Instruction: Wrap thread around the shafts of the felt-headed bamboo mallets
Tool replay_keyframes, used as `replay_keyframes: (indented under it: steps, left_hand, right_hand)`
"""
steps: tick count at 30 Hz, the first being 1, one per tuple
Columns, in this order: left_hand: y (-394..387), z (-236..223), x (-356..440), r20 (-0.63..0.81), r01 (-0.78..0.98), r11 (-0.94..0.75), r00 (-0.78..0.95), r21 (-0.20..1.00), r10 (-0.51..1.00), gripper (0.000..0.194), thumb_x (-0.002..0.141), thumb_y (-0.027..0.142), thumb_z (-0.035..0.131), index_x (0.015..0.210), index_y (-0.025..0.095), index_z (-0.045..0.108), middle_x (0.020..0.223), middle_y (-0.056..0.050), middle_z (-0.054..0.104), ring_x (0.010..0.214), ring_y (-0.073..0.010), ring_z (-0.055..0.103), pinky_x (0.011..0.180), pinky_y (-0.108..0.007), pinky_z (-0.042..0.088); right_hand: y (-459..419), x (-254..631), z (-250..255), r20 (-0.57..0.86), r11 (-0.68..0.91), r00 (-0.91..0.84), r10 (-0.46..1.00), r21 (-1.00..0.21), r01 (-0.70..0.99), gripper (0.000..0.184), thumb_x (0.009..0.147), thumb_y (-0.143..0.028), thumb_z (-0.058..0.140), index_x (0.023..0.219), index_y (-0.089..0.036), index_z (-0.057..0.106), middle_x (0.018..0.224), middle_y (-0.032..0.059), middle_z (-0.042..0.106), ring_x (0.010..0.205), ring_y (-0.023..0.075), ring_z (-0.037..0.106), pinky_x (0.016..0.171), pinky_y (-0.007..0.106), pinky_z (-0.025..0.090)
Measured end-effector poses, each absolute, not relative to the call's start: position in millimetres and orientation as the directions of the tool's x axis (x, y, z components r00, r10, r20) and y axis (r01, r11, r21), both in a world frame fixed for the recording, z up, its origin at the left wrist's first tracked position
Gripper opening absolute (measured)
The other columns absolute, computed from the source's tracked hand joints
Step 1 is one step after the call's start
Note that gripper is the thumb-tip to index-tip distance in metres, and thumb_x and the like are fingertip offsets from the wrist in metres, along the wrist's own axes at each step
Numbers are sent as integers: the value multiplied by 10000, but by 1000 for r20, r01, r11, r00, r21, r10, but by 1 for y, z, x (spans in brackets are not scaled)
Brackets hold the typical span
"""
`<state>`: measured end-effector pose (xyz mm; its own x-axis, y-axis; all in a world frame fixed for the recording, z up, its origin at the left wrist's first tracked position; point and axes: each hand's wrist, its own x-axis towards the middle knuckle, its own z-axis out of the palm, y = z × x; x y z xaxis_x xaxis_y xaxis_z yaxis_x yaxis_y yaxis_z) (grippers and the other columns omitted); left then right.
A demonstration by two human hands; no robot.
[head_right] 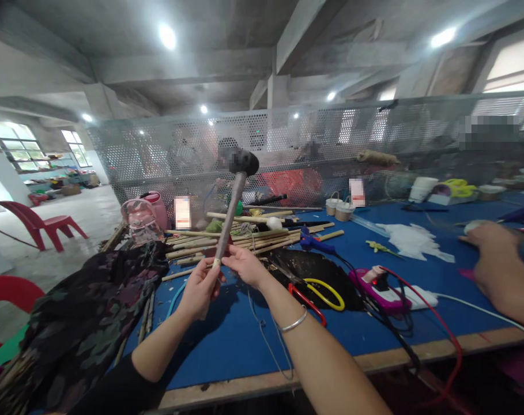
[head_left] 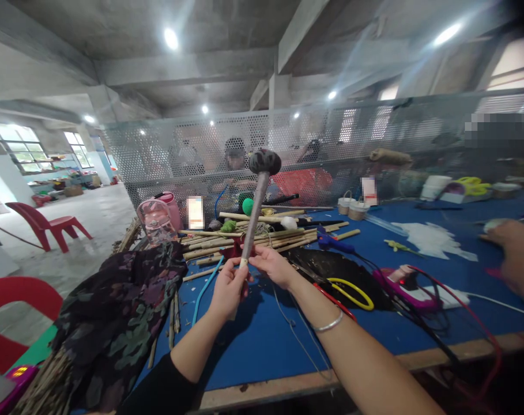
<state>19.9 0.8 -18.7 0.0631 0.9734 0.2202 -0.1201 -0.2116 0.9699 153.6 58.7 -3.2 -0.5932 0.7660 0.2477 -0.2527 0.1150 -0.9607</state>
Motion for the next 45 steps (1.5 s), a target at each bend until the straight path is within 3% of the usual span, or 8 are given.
replay_keyframes:
  steps: [7, 11, 15, 19, 23, 28, 37, 45]
  left_hand:
    - [-1, -19, 22, 339, 184, -315, -116, 931, 934, 322, 792, 384, 555, 1043, 185, 534, 788, -24, 611, 609, -116, 545, 555, -223, 415]
    - [0, -19, 25, 338, 94, -326, -157, 941, 928, 349, 733, 316, 635, 1022, 191, 486, 739, 18, 575, 525, -73, 486, 497, -187, 379]
    - [-1, -13, 25, 216, -148, -215, -9, 965, 976, 278, 791, 413, 551, 937, 193, 465, 709, 42, 540, 362, -27, 352, 329, -158, 268]
    - [-5, -7, 24, 211, -217, -184, 113, 959, 971, 273, 817, 443, 495, 876, 177, 491, 732, 12, 574, 392, -42, 411, 337, -163, 314]
    - [-6, -10, 22, 221, -175, -202, 99, 964, 970, 297, 839, 455, 440, 866, 167, 511, 671, 4, 577, 425, -69, 448, 385, -181, 356]
    - [-3, -18, 23, 331, 55, -326, -118, 944, 936, 369, 704, 379, 666, 973, 166, 529, 764, -13, 608, 489, -69, 485, 437, -169, 374]
    - [-7, -8, 23, 200, -42, -196, 148, 980, 968, 338, 850, 474, 423, 826, 151, 520, 694, -11, 593, 407, -66, 491, 388, -185, 387]
    - [-2, -18, 27, 252, 48, -247, -153, 968, 956, 346, 692, 401, 668, 889, 177, 492, 701, 36, 546, 430, -57, 476, 377, -169, 391]
  right_hand:
    - [58, 141, -6, 299, 217, -474, 828, -951, -222, 287, 695, -286, 658, 926, -144, 566, 681, -11, 601, 576, 104, 537, 556, 219, 397]
    - [58, 141, -3, 282, 212, -494, 823, -958, -194, 310, 711, -307, 648, 959, -139, 566, 665, -14, 608, 572, 104, 538, 552, 215, 384]
    - [54, 146, 3, 262, 120, -546, 796, -952, -282, 325, 702, -341, 669, 926, -129, 565, 634, -18, 596, 521, 77, 499, 504, 194, 347]
    - [48, 149, 7, 223, 46, -603, 766, -955, -294, 399, 713, -393, 663, 988, -131, 542, 508, -54, 534, 414, 66, 436, 414, 181, 248]
    - [49, 149, 4, 248, 65, -611, 752, -950, -306, 318, 701, -373, 680, 874, -137, 555, 543, -35, 568, 443, 81, 491, 436, 188, 302]
    - [54, 145, 1, 236, 94, -538, 809, -956, -277, 341, 636, -336, 735, 864, -132, 588, 721, 12, 644, 649, 125, 594, 608, 229, 428]
    - [53, 152, 2, 239, 92, -603, 761, -960, -264, 309, 713, -380, 669, 869, -136, 560, 534, -42, 560, 392, 69, 462, 409, 188, 301]
    - [59, 147, -4, 241, 136, -488, 839, -961, -241, 340, 639, -335, 729, 861, -120, 589, 668, -7, 623, 555, 91, 541, 525, 203, 389]
